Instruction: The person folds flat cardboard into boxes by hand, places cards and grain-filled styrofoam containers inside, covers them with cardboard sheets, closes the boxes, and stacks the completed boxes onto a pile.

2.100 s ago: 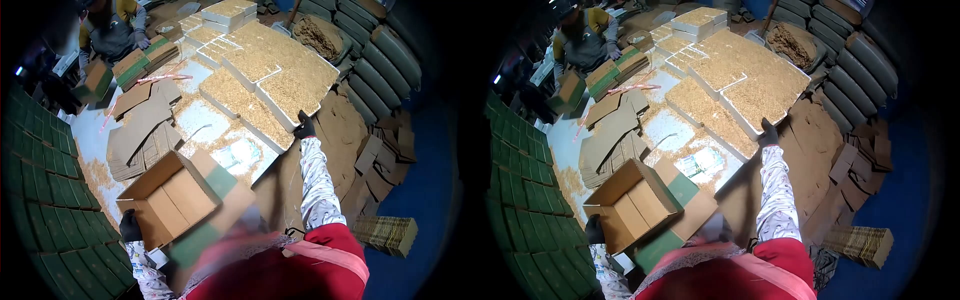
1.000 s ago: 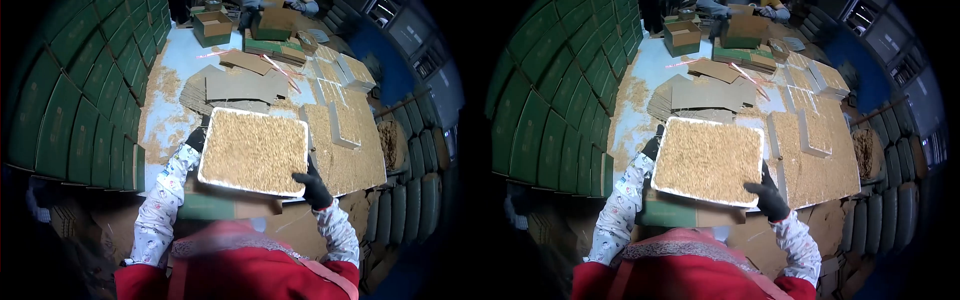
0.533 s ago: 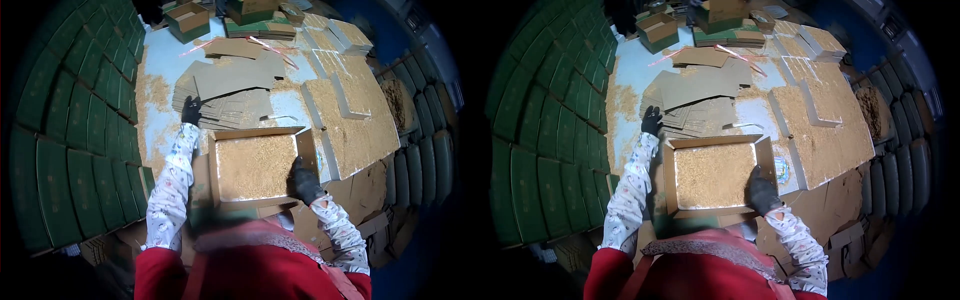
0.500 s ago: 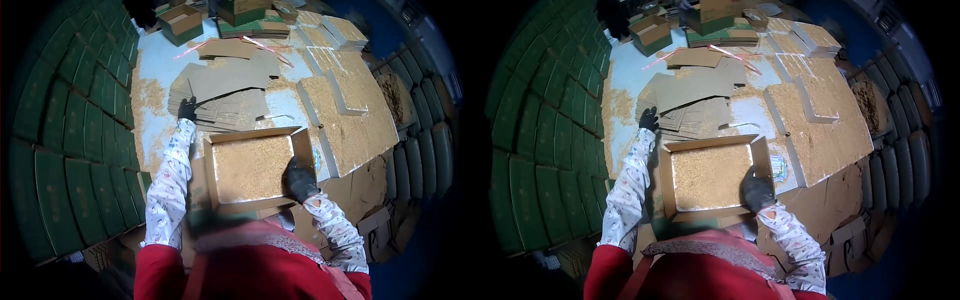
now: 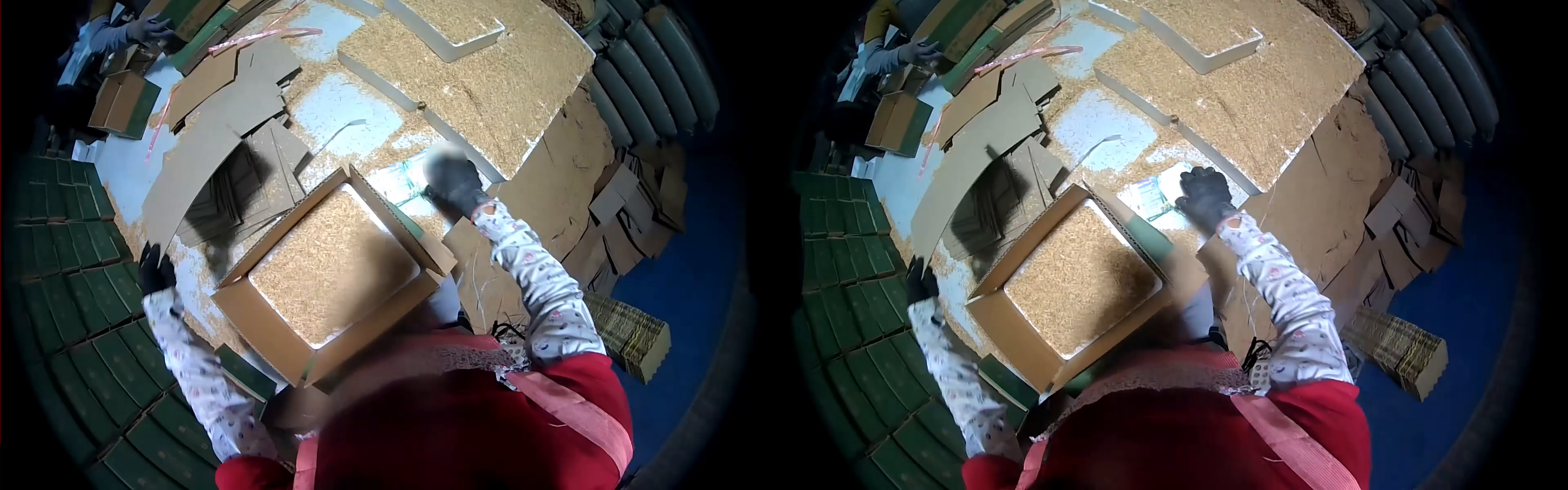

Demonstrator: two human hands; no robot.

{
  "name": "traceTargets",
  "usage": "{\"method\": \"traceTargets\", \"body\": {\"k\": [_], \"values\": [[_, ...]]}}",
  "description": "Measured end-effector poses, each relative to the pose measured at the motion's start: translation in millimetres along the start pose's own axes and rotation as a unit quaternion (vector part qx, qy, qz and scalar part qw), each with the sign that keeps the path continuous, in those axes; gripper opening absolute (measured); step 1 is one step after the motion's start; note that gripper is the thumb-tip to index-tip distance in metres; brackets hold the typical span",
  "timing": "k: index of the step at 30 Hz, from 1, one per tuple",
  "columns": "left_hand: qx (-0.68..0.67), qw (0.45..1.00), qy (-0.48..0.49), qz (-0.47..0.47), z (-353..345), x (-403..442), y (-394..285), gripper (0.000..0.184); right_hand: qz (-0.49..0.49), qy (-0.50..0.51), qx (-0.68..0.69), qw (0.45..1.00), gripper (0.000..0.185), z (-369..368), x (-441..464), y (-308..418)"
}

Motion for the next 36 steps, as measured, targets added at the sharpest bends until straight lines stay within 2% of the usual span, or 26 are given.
{"method": "traceTargets", "body": {"k": [1,3,5,6,7,9,11,12,13,15,16,18,19,20,21,22,23,24,25,26,28,30,31,32,34,36], "values": [[-0.107,0.99,0.013,0.093,4.0,-19.0,-46.6,0.038,-0.021,0.023,0.035,0.999,0.044,-21.4,5.3,-5.8],[-0.319,0.905,-0.025,0.28,12.5,-62.6,-141.0,0.056,-0.089,-0.02,0.02,0.996,0.05,-31.6,14.6,1.3],[-0.312,0.917,0.064,0.238,4.4,-99.8,-209.6,0.058,-0.158,-0.045,-0.011,0.986,0.055,-28.7,28.3,4.9],[-0.285,0.935,-0.111,0.177,-27.9,-113.9,-257.6,0.058,-0.199,-0.037,-0.026,0.979,0.055,-29.9,32.8,-0.4],[-0.243,0.958,0.043,0.146,-20.1,-140.1,-260.4,0.058,-0.225,-0.03,-0.024,0.974,0.051,-32.9,34.8,-5.5],[-0.062,0.989,0.131,0.027,-34.5,-179.4,-289.5,0.052,-0.243,-0.042,-0.033,0.968,0.038,-47.0,34.8,-17.9],[-0.101,0.986,0.117,-0.061,-69.1,-201.4,-313.9,0.039,-0.226,-0.075,-0.025,0.971,0.036,-55.2,30.0,-22.8],[-0.032,0.982,0.144,-0.118,-82.3,-199.0,-333.5,0.035,-0.211,-0.106,-0.017,0.972,0.033,-54.2,27.7,-23.8],[-0.03,0.983,0.139,-0.115,-91.0,-202.8,-335.8,0.035,-0.195,-0.131,-0.022,0.972,0.028,-52.2,26.4,-23.3],[0.031,0.994,0.103,-0.024,-103.9,-207.9,-328.1,0.04,-0.164,-0.162,-0.024,0.973,0.025,-52.9,25.3,-24.4],[-0.249,0.942,0.025,0.223,-117.8,-204.7,-318.6,0.049,-0.136,-0.194,-0.027,0.971,0.022,-51.0,26.6,-23.3],[-0.17,0.939,0.063,0.294,-128.6,-195.9,-308.8,0.06,-0.133,-0.219,-0.01,0.967,0.021,-50.6,31.3,-23.8],[0.045,0.983,0.088,0.153,-129.8,-185.6,-300.1,0.063,-0.135,-0.243,0.007,0.961,0.02,-46.8,36.0,-22.8],[0.26,0.96,0.104,0.008,-136.3,-178.0,-293.9,0.067,-0.125,-0.246,0.008,0.961,0.02,-24.3,38.6,-9.6],[0.278,0.903,0.223,0.241,-141.2,-168.7,-294.1,0.074,-0.056,-0.315,0.213,0.923,0.017,23.2,30.0,16.2],[0.351,0.885,0.27,0.141,-148.2,-167.9,-281.1,0.069,0.013,-0.362,0.409,0.838,0.014,67.4,16.3,42.7],[0.448,0.825,0.325,0.113,-160.1,-171.4,-267.2,0.062,0.115,-0.353,0.413,0.832,0.013,110.6,-0.4,80.7],[0.501,0.767,0.377,0.131,-178.7,-172.3,-251.4,0.053,0.212,-0.344,0.413,0.816,0.013,137.4,-20.5,117.4],[0.538,0.744,0.384,0.092,-197.0,-170.3,-246.4,0.047,0.289,-0.199,0.276,0.895,0.014,127.3,-27.4,163.0],[0.575,0.737,0.353,0.015,-206.5,-180.0,-221.7,0.042,0.352,-0.047,0.12,0.927,0.015,111.9,-37.5,193.4],[0.57,0.719,0.397,0.018,-203.6,-165.6,-238.4,0.041,0.436,0.097,0.01,0.894,0.018,80.0,-64.0,206.7],[0.466,0.749,0.471,-0.012,-178.5,-149.3,-265.2,0.05,0.419,0.255,-0.056,0.87,0.021,90.7,-60.8,200.8],[0.442,0.794,0.404,-0.108,-153.1,-144.9,-282.4,0.053,0.427,0.133,0.08,0.891,0.027,109.6,-55.3,188.1],[0.411,0.825,0.333,-0.2,-125.3,-148.7,-290.8,0.058,0.421,0.012,0.218,0.88,0.032,128.1,-55.7,161.6],[0.362,0.844,0.371,-0.137,-101.7,-151.8,-258.6,0.068,0.433,-0.027,0.155,0.888,0.048,161.5,-49.0,129.6],[0.229,0.89,0.356,-0.169,-116.3,-141.6,-248.2,0.076,0.441,0.096,0.257,0.855,0.065,127.7,-40.4,127.0]]}}
Point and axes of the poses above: each hand's wrist, its own x-axis towards the middle knuckle, its own z-axis out of the back of the hand, y = z × x, the point moved 5 cm from there along x, towards the middle knuckle
